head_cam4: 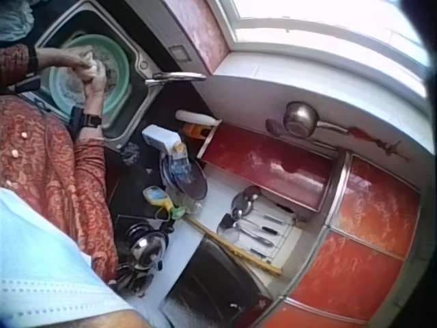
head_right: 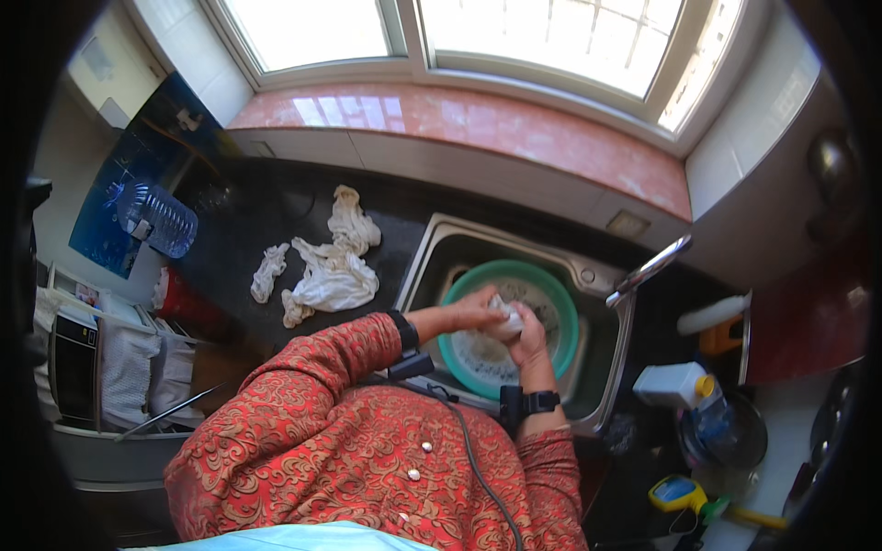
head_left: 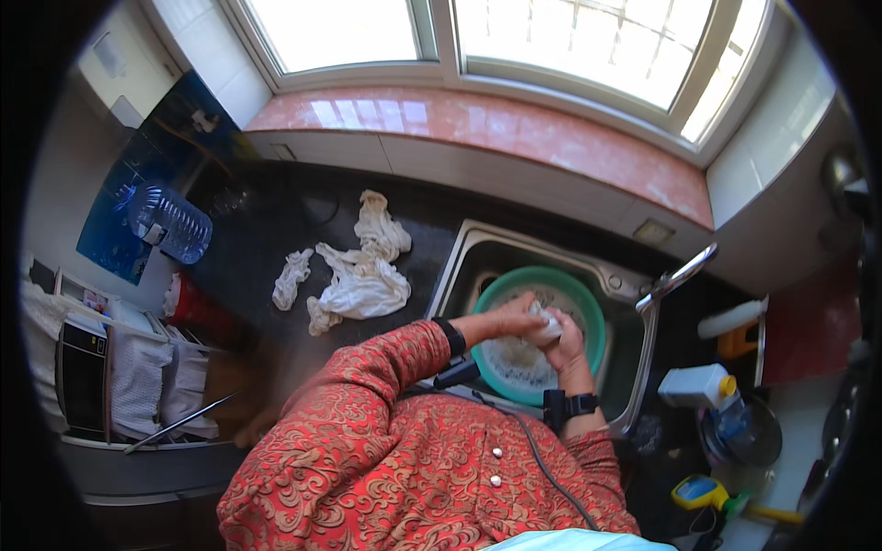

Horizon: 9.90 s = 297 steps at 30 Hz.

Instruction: The person wipes the kitchen countertop and window sill with a cloth, then moves two glass mugs to the window sill. The person also wipes a small black circular object and places it on the sill.

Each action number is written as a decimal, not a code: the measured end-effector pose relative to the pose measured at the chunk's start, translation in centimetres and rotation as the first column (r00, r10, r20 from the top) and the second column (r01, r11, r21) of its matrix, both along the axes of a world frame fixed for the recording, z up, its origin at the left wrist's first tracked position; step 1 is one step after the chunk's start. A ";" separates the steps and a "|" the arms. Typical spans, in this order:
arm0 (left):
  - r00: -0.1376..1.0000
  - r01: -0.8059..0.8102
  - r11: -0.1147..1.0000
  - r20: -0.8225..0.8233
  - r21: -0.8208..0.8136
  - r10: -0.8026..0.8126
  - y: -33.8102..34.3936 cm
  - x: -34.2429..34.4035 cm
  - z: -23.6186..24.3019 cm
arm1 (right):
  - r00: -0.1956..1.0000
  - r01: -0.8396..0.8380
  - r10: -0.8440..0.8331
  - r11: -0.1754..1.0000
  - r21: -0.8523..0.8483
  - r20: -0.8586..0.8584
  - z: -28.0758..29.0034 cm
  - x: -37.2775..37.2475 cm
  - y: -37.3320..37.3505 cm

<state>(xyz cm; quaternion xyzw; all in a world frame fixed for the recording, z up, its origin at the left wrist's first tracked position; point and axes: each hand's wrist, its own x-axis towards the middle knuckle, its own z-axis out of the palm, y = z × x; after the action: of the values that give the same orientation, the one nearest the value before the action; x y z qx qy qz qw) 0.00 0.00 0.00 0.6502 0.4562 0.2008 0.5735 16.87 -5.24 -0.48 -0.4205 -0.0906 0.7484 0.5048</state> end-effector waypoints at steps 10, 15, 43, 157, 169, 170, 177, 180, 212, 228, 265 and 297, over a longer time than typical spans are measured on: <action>0.971 0.033 0.971 0.236 -0.236 0.024 0.0 -4.8 1.8 | 0.929 -0.263 0.227 0.961 0.090 0.294 1.7 -0.4 -0.2; 0.997 0.026 0.995 0.070 -0.092 -0.020 -2.4 -6.4 3.0 | 0.855 -0.273 0.185 0.955 0.117 0.484 -0.6 -0.1 -0.9; 0.982 0.129 0.832 -0.044 -0.540 -0.181 -26.3 -30.8 5.0 | 0.178 -0.895 0.935 0.284 -0.343 0.308 6.2 -10.2 -17.6; 0.903 0.330 0.720 0.426 -0.610 -0.053 -21.9 -40.3 6.0 | 0.531 -0.749 0.723 0.645 -0.156 0.442 15.5 -13.4 -19.4; 0.875 -0.287 0.937 -0.344 0.201 0.341 -16.4 -39.6 2.0 | -0.041 -0.529 -0.002 0.849 -0.020 0.999 1.6 -14.0 -11.9; 0.831 -0.305 0.921 -0.405 0.244 0.382 -16.0 -39.9 1.7 | -0.144 -0.582 -0.068 0.813 -0.029 0.987 1.4 -14.8 -11.5; 0.563 -0.287 0.940 -0.762 0.182 0.320 -17.5 -41.9 -1.2 | -0.420 -0.616 -0.118 0.766 -0.187 0.900 1.4 -18.7 -10.0; 0.611 -0.219 0.971 -0.763 0.093 0.210 -19.8 -38.5 -1.9 | -0.512 -0.606 -0.081 0.740 -0.293 0.855 1.9 -15.6 -10.7; 0.985 0.100 0.820 -0.062 -0.563 -0.162 -24.0 -41.8 2.1 | 0.347 -0.311 0.332 0.923 -0.227 0.877 0.2 -3.0 -18.5; 0.996 0.087 0.937 0.030 -0.337 -0.081 -8.2 -23.9 4.6 | -0.466 -0.537 0.463 0.529 -0.657 0.754 -19.2 2.3 -1.7; 0.976 -0.175 0.977 -0.111 0.120 0.189 1.2 8.1 -7.2 | 0.292 -0.011 -0.441 0.886 0.464 0.849 -5.2 -0.2 3.0; 0.860 -0.408 0.848 0.169 -0.339 0.482 5.5 -8.5 2.6 | 0.952 0.106 -0.260 0.778 0.620 0.163 12.4 1.6 9.1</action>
<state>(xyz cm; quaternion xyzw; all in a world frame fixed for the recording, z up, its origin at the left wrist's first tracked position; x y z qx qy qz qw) -8.45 5.47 2.58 0.4037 0.5445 0.3393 0.6523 18.44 3.87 11.96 -0.3312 -0.3429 0.5710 0.6684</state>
